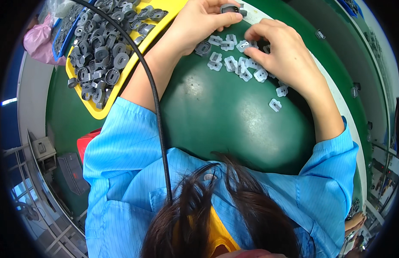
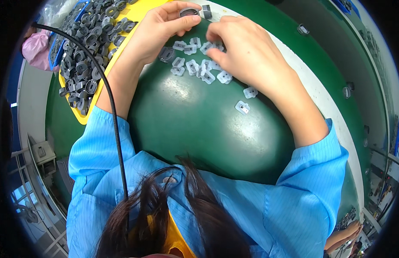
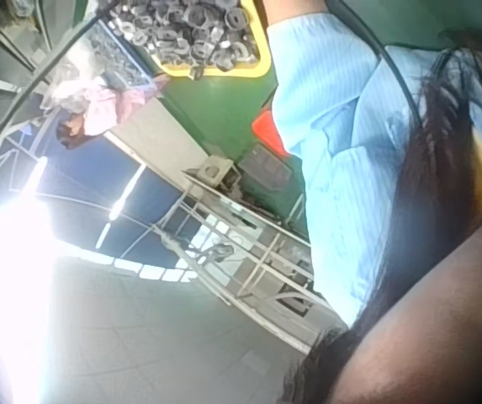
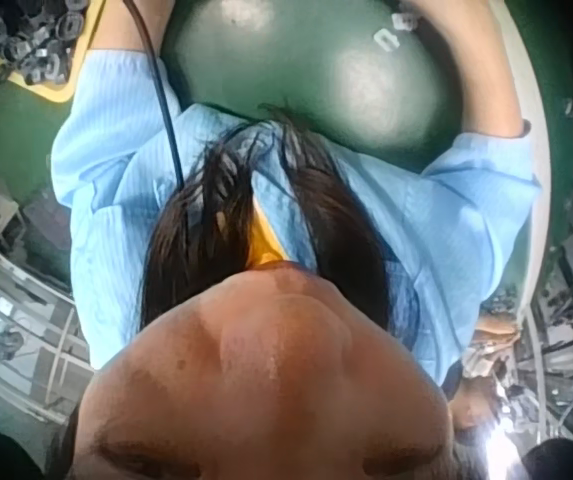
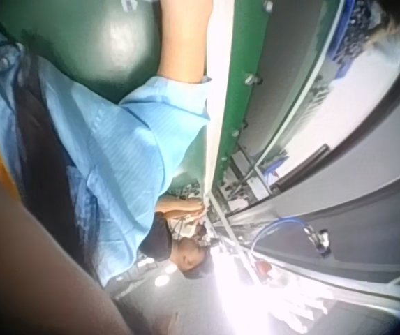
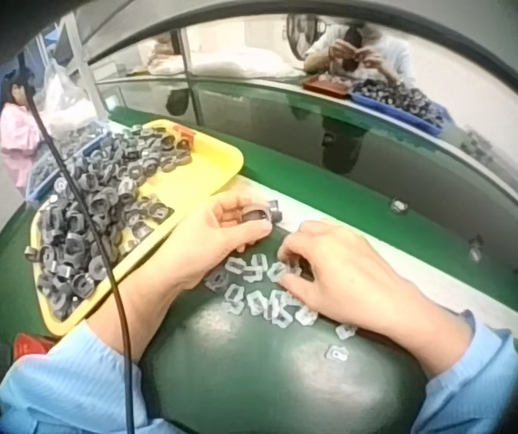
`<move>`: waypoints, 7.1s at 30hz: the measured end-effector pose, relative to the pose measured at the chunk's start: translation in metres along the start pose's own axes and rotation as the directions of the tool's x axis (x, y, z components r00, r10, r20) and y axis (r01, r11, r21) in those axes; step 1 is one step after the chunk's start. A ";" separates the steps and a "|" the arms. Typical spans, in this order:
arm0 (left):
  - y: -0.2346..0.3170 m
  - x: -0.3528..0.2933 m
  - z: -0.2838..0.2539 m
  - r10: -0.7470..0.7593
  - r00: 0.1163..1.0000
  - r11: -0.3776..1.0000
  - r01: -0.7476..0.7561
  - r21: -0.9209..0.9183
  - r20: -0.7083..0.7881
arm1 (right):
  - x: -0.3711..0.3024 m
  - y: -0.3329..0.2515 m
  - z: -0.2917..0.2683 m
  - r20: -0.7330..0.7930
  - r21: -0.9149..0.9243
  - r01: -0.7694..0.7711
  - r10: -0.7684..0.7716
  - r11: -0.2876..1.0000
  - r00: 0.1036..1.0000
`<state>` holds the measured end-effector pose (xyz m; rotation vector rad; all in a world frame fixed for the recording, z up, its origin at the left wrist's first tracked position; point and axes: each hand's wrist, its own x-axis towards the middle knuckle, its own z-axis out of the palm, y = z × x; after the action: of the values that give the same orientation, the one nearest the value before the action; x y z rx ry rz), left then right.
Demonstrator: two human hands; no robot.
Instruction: Assembling small grey and white plastic components at a factory workstation.
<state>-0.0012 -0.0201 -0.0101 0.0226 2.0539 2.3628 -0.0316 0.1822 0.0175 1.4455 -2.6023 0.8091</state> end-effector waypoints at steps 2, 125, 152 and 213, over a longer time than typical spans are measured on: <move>0.000 -0.003 0.003 0.104 0.995 0.963 -0.097 0.251 -0.014 | -0.001 0.005 0.007 -0.036 0.002 0.053 -0.053 0.999 0.998; 0.005 0.007 0.001 0.047 0.918 0.948 0.083 -0.306 0.393 | 0.013 0.012 -0.020 -0.109 0.697 -0.116 0.265 0.708 0.958; 0.012 -0.002 0.022 0.025 0.973 0.998 -0.011 -0.060 0.231 | 0.012 0.014 -0.026 0.048 0.611 -0.326 0.378 0.721 0.925; -0.007 -0.008 0.045 0.654 0.744 0.360 -0.467 0.808 0.139 | -0.002 0.029 -0.001 -0.301 0.376 -0.072 0.196 0.924 0.933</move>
<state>0.0078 0.0257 -0.0110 0.6227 3.5184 1.3060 -0.0536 0.1964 0.0058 1.0706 -2.3961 1.4729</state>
